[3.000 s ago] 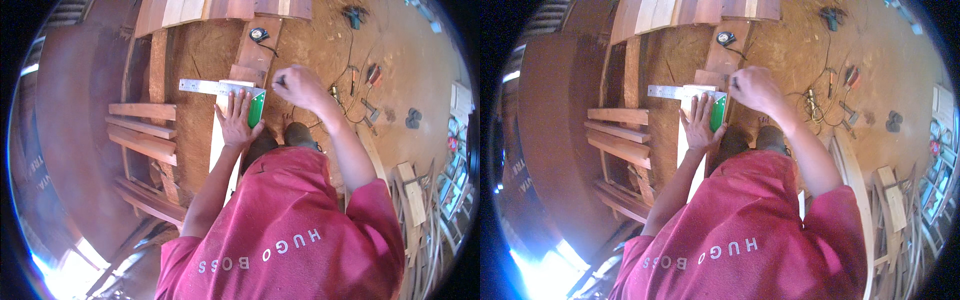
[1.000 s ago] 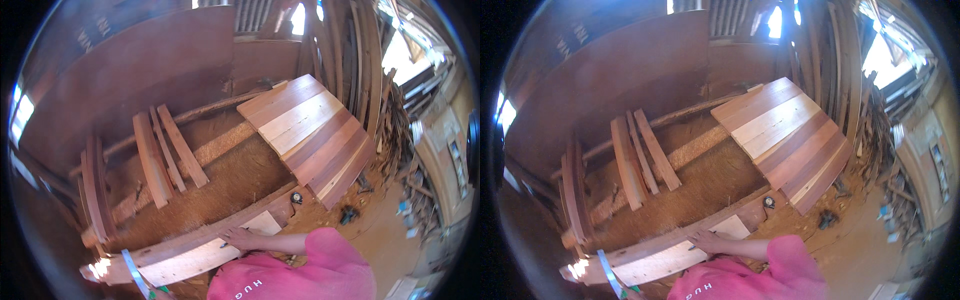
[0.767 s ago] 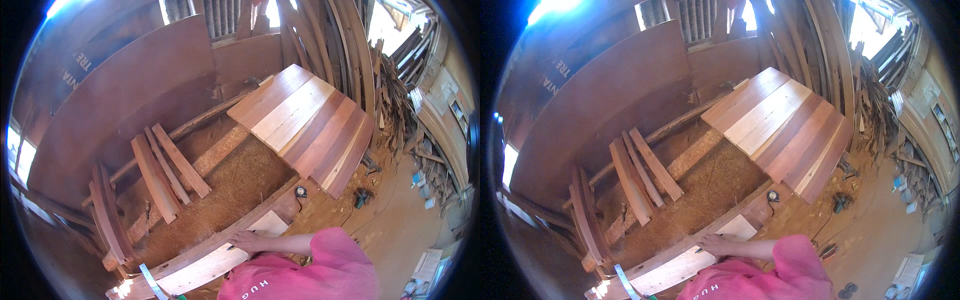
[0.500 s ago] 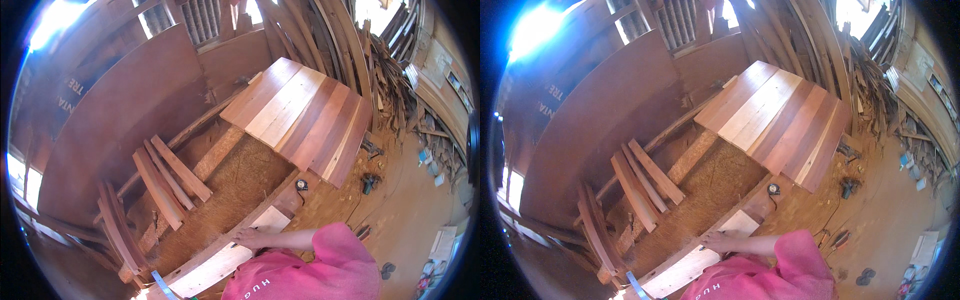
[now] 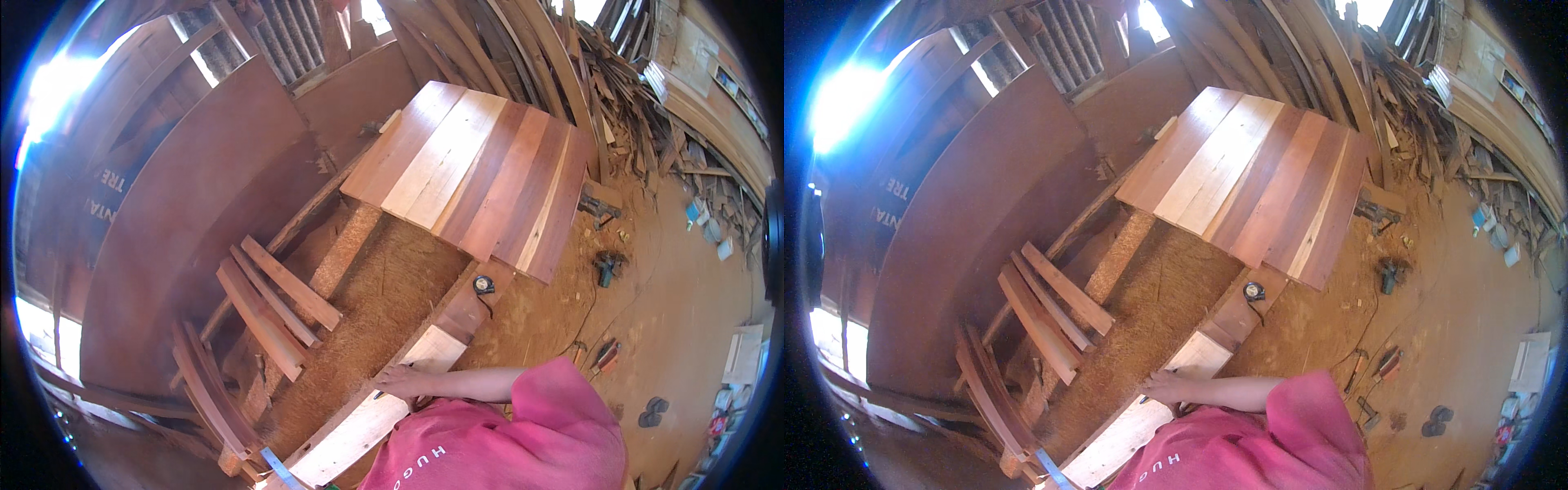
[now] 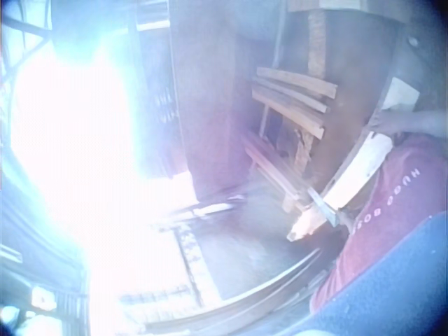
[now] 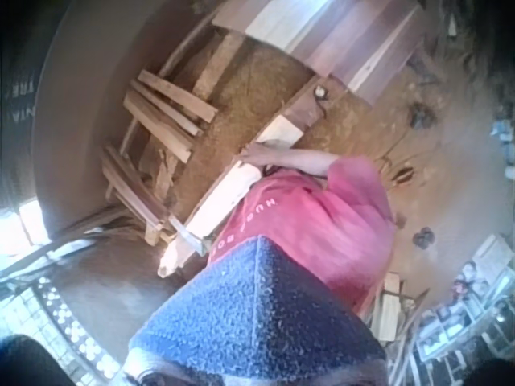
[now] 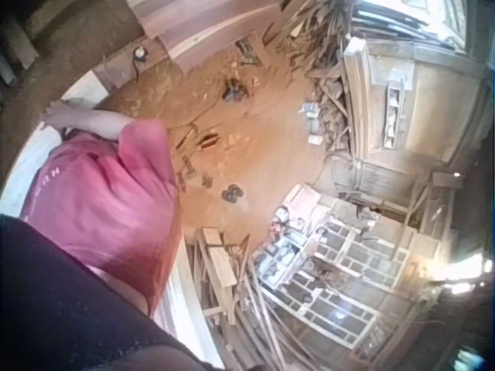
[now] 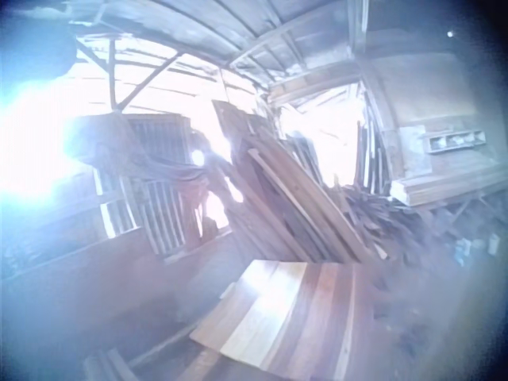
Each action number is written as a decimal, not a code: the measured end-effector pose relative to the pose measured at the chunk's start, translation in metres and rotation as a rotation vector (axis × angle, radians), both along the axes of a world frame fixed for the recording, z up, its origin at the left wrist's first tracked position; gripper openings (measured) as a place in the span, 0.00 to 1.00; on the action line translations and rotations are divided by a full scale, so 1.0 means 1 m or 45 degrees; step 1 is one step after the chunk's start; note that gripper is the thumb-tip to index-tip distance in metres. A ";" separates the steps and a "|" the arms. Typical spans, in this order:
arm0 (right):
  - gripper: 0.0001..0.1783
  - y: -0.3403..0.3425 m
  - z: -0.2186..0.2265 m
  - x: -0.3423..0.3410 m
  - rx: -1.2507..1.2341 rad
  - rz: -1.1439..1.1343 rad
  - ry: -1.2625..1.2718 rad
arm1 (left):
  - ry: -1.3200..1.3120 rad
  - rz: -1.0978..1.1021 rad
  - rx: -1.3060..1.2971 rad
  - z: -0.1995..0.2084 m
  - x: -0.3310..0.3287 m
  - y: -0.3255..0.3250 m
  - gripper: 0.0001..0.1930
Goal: The person uses a try square and a pencil to mark lines on various pieces of wood, handling the boards one at a time and flipping them to different sides.
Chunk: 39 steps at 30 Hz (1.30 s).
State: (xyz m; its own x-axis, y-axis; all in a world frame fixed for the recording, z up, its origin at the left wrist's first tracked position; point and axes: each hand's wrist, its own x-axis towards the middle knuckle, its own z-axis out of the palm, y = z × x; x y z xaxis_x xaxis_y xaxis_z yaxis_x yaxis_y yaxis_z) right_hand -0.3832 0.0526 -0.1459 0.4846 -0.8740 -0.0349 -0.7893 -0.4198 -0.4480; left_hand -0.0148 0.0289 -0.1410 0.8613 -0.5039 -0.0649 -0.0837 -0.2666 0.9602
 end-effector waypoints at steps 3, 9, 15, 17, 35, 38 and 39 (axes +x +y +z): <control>0.70 0.001 -0.002 0.000 -0.021 0.000 0.006 | -0.001 -0.010 0.008 -0.005 -0.003 0.009 0.35; 0.76 -0.004 0.019 0.002 0.093 0.055 0.092 | 0.039 0.039 0.037 -0.018 0.004 0.025 0.34; 0.78 -0.003 0.027 -0.003 0.203 0.096 0.104 | 0.090 0.126 0.085 -0.036 0.019 0.047 0.34; 0.77 -0.005 0.045 0.001 0.286 0.125 0.133 | 0.095 0.164 0.094 -0.042 0.032 0.056 0.34; 0.49 -0.059 0.046 0.154 0.242 0.327 0.057 | 0.209 0.518 -0.082 -0.048 0.014 0.061 0.27; 0.52 -0.053 0.057 0.172 0.239 0.532 0.185 | 0.249 0.514 -0.073 -0.061 -0.001 0.069 0.30; 0.52 -0.041 0.057 0.171 0.319 0.457 0.248 | 0.350 0.496 -0.036 -0.054 -0.008 0.079 0.29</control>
State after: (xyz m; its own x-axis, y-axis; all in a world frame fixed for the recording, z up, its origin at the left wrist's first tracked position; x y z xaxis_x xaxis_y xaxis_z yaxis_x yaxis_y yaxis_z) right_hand -0.2125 0.0117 -0.0891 0.7177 -0.6058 -0.3433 -0.6937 -0.5791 -0.4283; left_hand -0.0232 0.1082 -0.1947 0.9394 -0.1515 -0.3075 0.2753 -0.2013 0.9401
